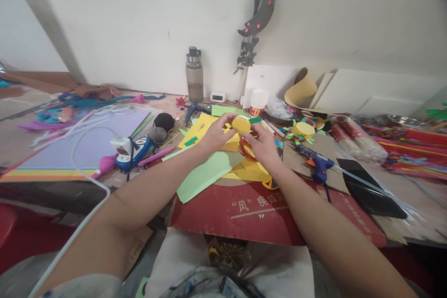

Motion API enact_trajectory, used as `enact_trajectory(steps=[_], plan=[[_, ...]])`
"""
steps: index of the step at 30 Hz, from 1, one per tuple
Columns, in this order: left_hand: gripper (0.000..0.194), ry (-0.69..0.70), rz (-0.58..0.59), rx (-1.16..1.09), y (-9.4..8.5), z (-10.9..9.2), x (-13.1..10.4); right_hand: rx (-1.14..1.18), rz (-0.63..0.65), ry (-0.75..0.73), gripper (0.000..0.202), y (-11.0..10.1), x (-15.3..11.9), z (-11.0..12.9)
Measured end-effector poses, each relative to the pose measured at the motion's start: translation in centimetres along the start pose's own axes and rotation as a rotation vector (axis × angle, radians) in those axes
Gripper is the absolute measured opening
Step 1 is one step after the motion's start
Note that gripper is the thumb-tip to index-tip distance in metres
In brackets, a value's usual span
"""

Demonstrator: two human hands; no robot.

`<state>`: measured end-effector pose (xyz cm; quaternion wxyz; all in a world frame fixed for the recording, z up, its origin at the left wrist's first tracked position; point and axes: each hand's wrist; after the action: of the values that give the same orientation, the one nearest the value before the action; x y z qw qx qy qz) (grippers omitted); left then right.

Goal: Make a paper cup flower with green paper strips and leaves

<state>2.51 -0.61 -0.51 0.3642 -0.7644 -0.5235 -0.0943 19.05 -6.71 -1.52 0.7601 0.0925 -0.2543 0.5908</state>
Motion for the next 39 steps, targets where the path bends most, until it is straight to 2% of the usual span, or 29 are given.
enact_trajectory(steps=[3, 11, 20, 23, 29, 39], plan=[[0.029, -0.005, -0.01, -0.044, 0.2, 0.1, 0.1, -0.013, -0.053, -0.013, 0.016, 0.0, 0.0, -0.3], [0.037, -0.032, 0.027, -0.112, 0.2, -0.1, 0.0, 0.061, -0.057, -0.122, 0.015, 0.0, -0.2, 0.6], [0.039, 0.02, 0.092, -0.233, 0.0, -0.4, -0.1, 0.249, -0.036, -0.017, 0.022, -0.1, -0.1, 0.9], [0.039, 0.038, 0.072, -0.234, -0.2, -0.6, -0.1, 0.269, -0.036, 0.001, 0.021, -0.1, -0.1, 1.1], [0.028, 0.032, 0.003, -0.104, -0.5, -0.9, -0.2, 0.262, -0.029, -0.05, 0.021, -0.2, -0.2, 1.1], [0.032, 0.018, 0.024, -0.18, -0.3, -0.8, -0.2, 0.247, -0.017, -0.034, 0.027, -0.2, -0.2, 1.7]])
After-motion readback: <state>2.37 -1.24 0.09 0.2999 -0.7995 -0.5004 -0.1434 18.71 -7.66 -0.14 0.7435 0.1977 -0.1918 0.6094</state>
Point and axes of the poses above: each hand's wrist, its own x-axis towards the middle knuckle, its own y-axis out of the palm, z = x × y, and after that the axes turned 11 degrees about x, right-handed
